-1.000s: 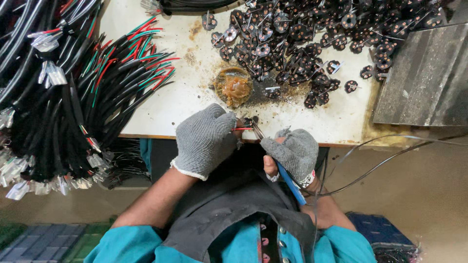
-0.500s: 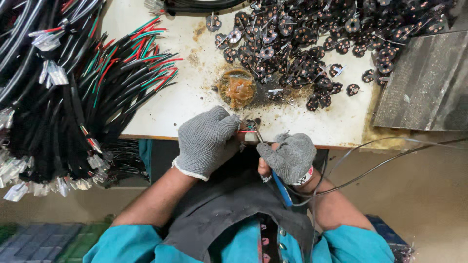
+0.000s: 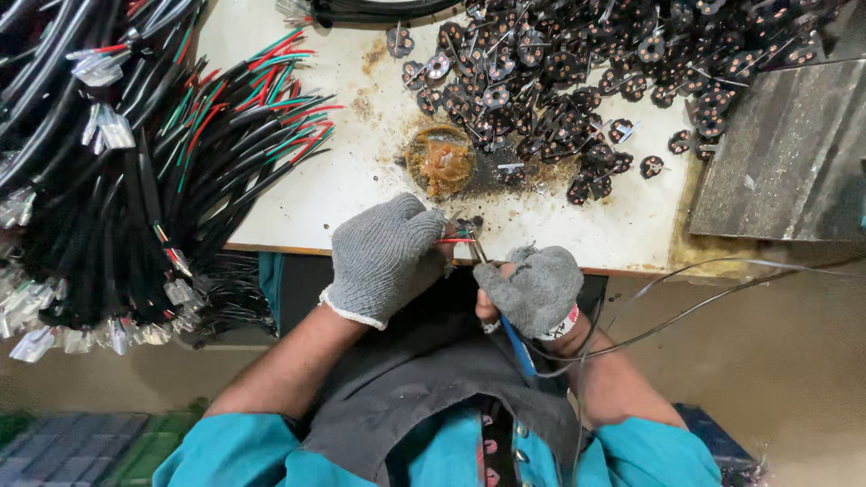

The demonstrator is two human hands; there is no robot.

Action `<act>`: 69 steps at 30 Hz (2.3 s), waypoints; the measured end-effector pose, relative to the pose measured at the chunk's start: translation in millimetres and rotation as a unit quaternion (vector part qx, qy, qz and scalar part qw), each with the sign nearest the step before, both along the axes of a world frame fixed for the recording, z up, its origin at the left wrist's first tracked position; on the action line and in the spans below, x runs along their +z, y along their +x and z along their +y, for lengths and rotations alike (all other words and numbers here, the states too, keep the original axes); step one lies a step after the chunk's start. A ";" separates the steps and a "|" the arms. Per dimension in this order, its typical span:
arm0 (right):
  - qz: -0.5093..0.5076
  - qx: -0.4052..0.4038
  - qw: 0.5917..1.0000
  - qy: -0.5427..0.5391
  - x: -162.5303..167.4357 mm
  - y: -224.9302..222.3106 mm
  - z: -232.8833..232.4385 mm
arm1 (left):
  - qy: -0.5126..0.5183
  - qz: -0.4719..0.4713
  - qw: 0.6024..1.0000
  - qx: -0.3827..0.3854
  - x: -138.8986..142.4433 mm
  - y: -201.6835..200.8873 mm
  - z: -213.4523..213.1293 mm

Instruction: The person solders red and green wires onto small black connector plugs at a workbench. They hold a plug in one hand and a soldering iron in the other, dip the wire ends into a flux container, apply the hot iron to the wire and terminal, and place finished plugs onto a large pile on the table.

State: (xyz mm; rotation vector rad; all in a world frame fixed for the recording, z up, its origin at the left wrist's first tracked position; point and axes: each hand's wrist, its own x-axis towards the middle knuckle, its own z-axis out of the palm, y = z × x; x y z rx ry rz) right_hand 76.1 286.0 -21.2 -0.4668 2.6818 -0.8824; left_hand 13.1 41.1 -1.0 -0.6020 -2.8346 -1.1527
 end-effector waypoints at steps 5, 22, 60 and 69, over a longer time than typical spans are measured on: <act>0.204 0.102 0.973 0.036 -13.1 7.8 12.8 | -0.035 -0.008 0.999 0.005 -0.8 -1.6 3.6; -0.206 -0.094 0.974 -0.030 19.4 -13.0 -13.2 | 0.004 -0.015 1.000 -0.005 2.0 -1.1 -1.6; 0.163 -0.135 0.971 -0.112 44.5 -38.3 -53.7 | 0.014 -0.013 1.000 0.000 -4.2 0.6 -2.3; 0.152 -0.135 0.978 -0.050 45.3 -41.3 -55.8 | -0.018 -0.016 1.000 -0.001 -4.9 0.2 -0.1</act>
